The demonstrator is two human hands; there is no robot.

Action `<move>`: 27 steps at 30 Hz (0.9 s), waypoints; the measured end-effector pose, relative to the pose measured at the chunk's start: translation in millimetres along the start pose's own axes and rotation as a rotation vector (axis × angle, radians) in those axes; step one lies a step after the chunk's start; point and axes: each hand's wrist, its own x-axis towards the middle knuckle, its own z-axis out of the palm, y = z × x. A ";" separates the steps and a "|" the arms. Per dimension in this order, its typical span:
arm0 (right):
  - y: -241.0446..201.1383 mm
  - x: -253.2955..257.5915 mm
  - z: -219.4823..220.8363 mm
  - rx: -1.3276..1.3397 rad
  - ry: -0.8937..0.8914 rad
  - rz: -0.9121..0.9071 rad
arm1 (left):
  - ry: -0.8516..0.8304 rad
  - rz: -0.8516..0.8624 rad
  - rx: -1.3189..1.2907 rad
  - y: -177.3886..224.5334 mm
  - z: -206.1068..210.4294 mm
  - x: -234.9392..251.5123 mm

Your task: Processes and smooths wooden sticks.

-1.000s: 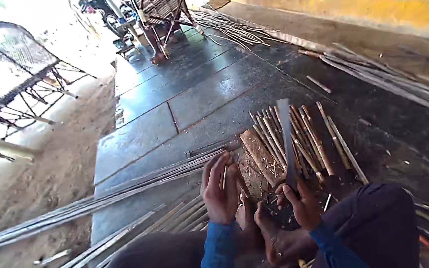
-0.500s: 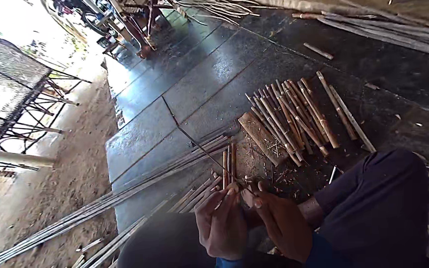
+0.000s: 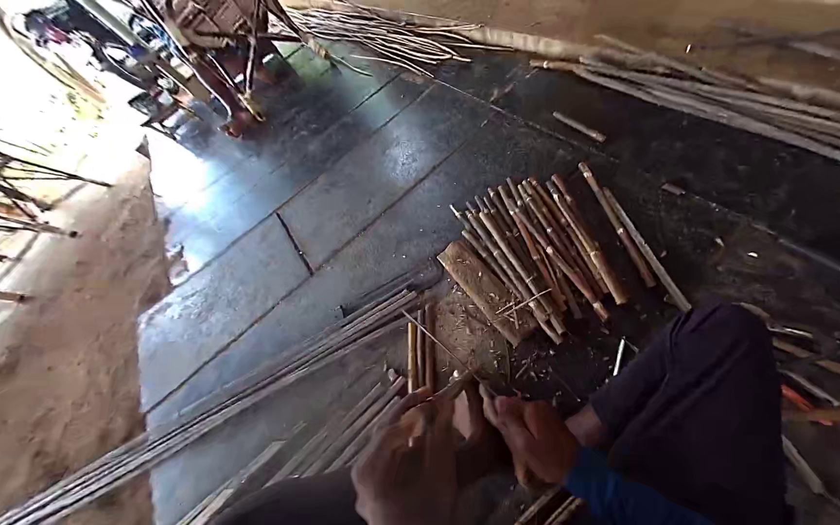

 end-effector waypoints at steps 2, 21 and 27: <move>-10.4 0.5 -19.8 0.118 0.213 -0.173 | -0.005 0.012 -0.113 6.5 12.0 7.0; 38.0 30.0 -110.1 0.840 0.725 0.063 | -0.847 -0.404 0.424 -174.3 167.0 -14.5; 28.2 46.7 -95.6 0.812 0.615 0.090 | -0.633 -1.386 0.909 -84.4 122.7 36.6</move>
